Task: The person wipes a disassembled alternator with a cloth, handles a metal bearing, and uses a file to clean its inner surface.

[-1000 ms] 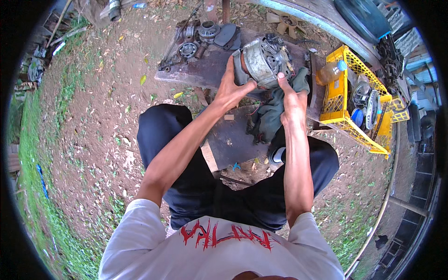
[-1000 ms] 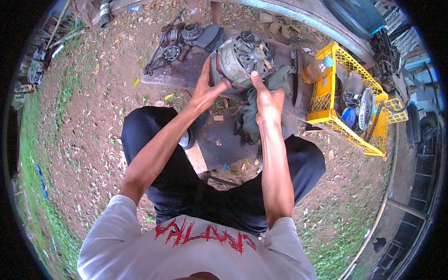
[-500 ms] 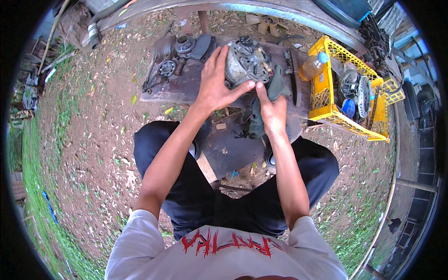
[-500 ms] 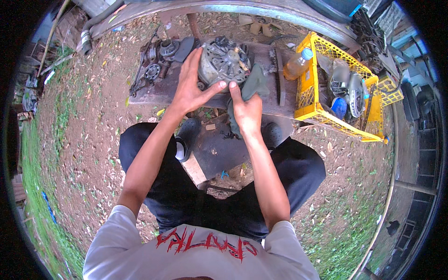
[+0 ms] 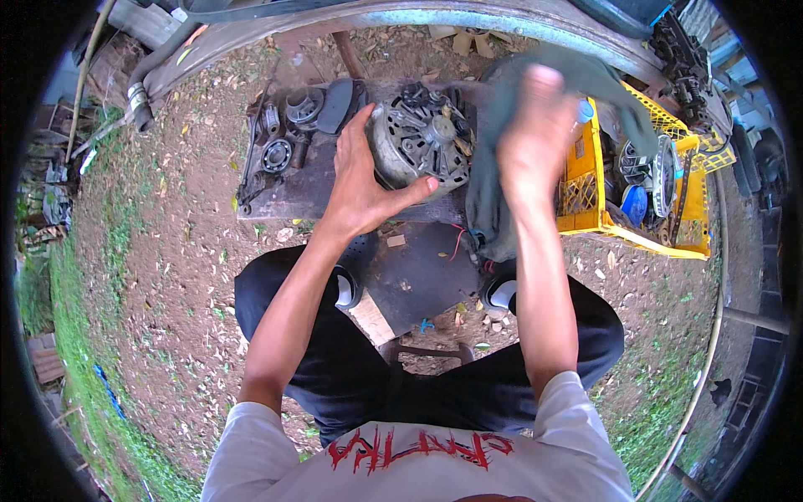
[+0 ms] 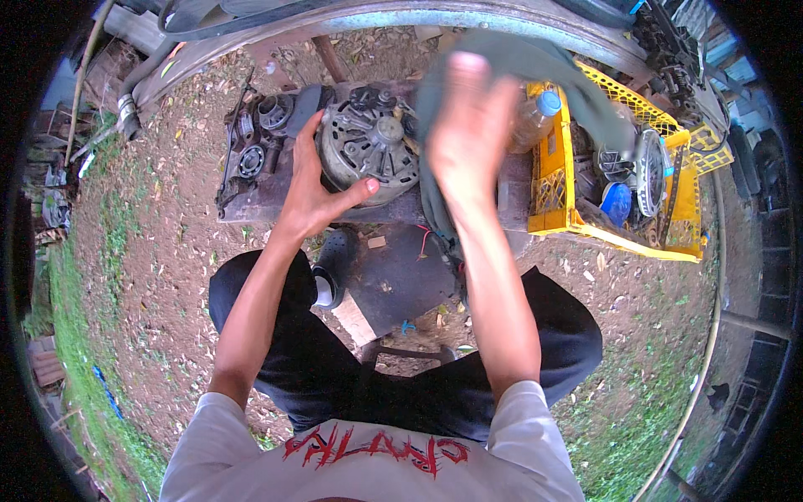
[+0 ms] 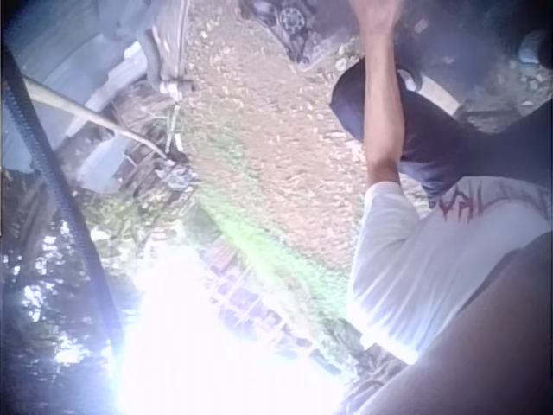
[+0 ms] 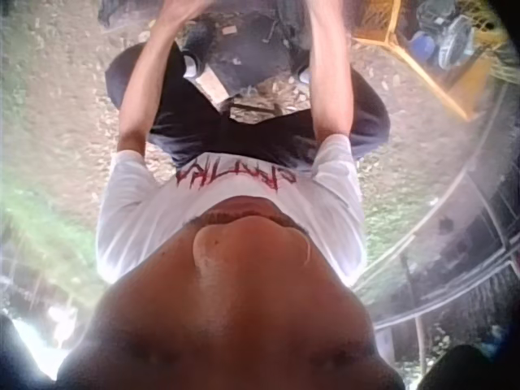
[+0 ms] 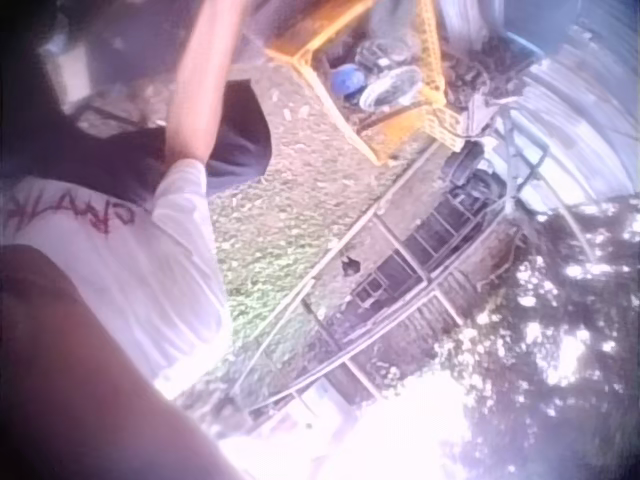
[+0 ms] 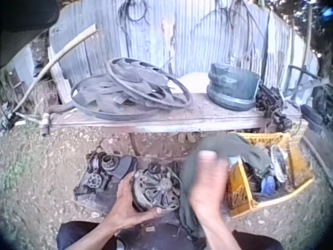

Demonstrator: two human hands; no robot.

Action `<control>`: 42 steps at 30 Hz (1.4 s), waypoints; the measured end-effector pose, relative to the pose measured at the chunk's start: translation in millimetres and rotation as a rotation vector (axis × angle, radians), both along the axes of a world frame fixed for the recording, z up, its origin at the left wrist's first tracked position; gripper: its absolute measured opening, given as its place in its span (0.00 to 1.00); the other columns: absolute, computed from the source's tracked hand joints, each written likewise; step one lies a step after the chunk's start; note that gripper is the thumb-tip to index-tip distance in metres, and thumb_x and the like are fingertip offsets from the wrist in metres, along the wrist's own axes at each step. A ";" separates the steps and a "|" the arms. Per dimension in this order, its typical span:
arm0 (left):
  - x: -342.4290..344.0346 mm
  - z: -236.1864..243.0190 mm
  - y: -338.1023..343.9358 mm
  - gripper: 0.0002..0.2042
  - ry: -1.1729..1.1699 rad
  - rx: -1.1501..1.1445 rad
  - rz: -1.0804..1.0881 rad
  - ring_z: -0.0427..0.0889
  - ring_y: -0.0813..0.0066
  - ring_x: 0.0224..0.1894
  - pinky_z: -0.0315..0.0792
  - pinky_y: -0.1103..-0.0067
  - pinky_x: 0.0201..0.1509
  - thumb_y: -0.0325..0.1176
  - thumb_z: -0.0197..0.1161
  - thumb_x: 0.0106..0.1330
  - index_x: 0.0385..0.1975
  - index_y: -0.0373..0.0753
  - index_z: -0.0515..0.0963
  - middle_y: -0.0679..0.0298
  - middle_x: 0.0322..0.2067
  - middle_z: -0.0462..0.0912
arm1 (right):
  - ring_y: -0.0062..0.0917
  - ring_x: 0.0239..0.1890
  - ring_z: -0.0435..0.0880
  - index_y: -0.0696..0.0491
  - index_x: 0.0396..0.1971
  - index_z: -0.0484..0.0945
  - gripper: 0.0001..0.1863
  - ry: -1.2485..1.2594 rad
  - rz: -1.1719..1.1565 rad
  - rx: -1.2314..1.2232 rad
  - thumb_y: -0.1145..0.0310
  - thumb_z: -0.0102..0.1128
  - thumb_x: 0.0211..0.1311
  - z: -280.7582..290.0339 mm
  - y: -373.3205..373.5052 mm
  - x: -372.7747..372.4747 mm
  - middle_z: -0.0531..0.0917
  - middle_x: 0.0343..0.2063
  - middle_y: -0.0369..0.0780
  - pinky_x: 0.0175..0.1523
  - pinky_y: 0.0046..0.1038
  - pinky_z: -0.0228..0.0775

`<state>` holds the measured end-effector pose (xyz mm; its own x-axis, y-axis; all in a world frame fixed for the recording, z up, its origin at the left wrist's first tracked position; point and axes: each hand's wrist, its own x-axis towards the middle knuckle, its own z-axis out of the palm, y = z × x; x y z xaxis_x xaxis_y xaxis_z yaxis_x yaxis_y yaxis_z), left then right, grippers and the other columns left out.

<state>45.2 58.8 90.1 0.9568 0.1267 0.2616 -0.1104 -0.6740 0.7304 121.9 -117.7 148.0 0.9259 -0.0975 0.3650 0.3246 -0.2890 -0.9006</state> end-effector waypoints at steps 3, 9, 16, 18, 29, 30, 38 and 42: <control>-0.2 -0.2 -3.4 0.58 -0.014 -0.004 0.005 0.56 0.47 0.65 0.52 0.59 0.69 0.53 0.78 0.40 0.66 0.29 0.49 0.43 0.59 0.58 | 0.49 0.46 0.75 0.65 0.47 0.72 0.23 -0.089 0.328 -0.357 0.56 0.45 0.71 -54.1 23.6 29.4 0.77 0.45 0.52 0.53 0.42 0.65; 0.2 -0.7 -4.1 0.56 -0.042 -0.011 0.028 0.58 0.47 0.63 0.53 0.60 0.68 0.50 0.79 0.40 0.64 0.25 0.50 0.43 0.58 0.59 | 0.49 0.56 0.73 0.60 0.53 0.73 0.23 0.261 0.298 -0.271 0.56 0.43 0.71 -35.7 14.1 6.0 0.75 0.51 0.58 0.61 0.41 0.64; -4.3 0.1 -6.4 0.54 -0.045 0.018 0.039 0.58 0.50 0.64 0.53 0.64 0.69 0.49 0.77 0.43 0.65 0.29 0.51 0.46 0.58 0.60 | 0.54 0.47 0.77 0.58 0.44 0.75 0.20 0.348 0.205 -0.468 0.56 0.45 0.71 -39.4 -23.2 -23.8 0.80 0.37 0.58 0.50 0.45 0.67; -3.1 -1.1 -4.6 0.54 -0.060 0.011 0.046 0.59 0.50 0.64 0.53 0.63 0.69 0.51 0.77 0.43 0.65 0.29 0.51 0.45 0.58 0.60 | 0.54 0.45 0.77 0.60 0.42 0.75 0.22 0.391 0.284 -0.473 0.53 0.45 0.71 -38.0 -37.6 -29.9 0.80 0.37 0.59 0.49 0.43 0.68; -0.3 -3.9 -2.1 0.56 -0.065 0.050 0.057 0.57 0.48 0.65 0.53 0.61 0.70 0.56 0.76 0.42 0.66 0.30 0.52 0.43 0.60 0.60 | 0.28 0.38 0.79 0.60 0.40 0.77 0.21 0.204 -0.092 0.342 0.55 0.45 0.71 -21.1 -83.3 -27.1 0.82 0.36 0.42 0.47 0.30 0.69; -0.8 -4.4 -2.0 0.56 -0.075 0.049 0.056 0.57 0.47 0.65 0.53 0.60 0.70 0.56 0.76 0.42 0.66 0.30 0.52 0.44 0.60 0.60 | 0.29 0.37 0.77 0.60 0.39 0.77 0.20 0.071 -0.136 0.041 0.57 0.46 0.71 -22.5 -71.1 -23.2 0.81 0.34 0.42 0.47 0.29 0.68; 0.0 -3.1 -3.8 0.56 -0.064 0.031 0.088 0.58 0.48 0.65 0.54 0.60 0.69 0.56 0.76 0.40 0.65 0.31 0.53 0.45 0.59 0.61 | 0.44 0.37 0.78 0.61 0.31 0.79 0.18 0.206 0.148 -0.375 0.59 0.51 0.69 -66.5 -20.3 -14.3 0.77 0.34 0.51 0.45 0.35 0.67; -2.1 -5.2 -3.6 0.56 -0.080 0.034 0.083 0.58 0.48 0.64 0.54 0.59 0.68 0.60 0.75 0.39 0.64 0.31 0.53 0.46 0.59 0.61 | 0.27 0.34 0.74 0.61 0.29 0.75 0.19 0.102 0.352 -0.210 0.58 0.54 0.69 -82.4 -47.8 -22.2 0.74 0.28 0.40 0.44 0.28 0.64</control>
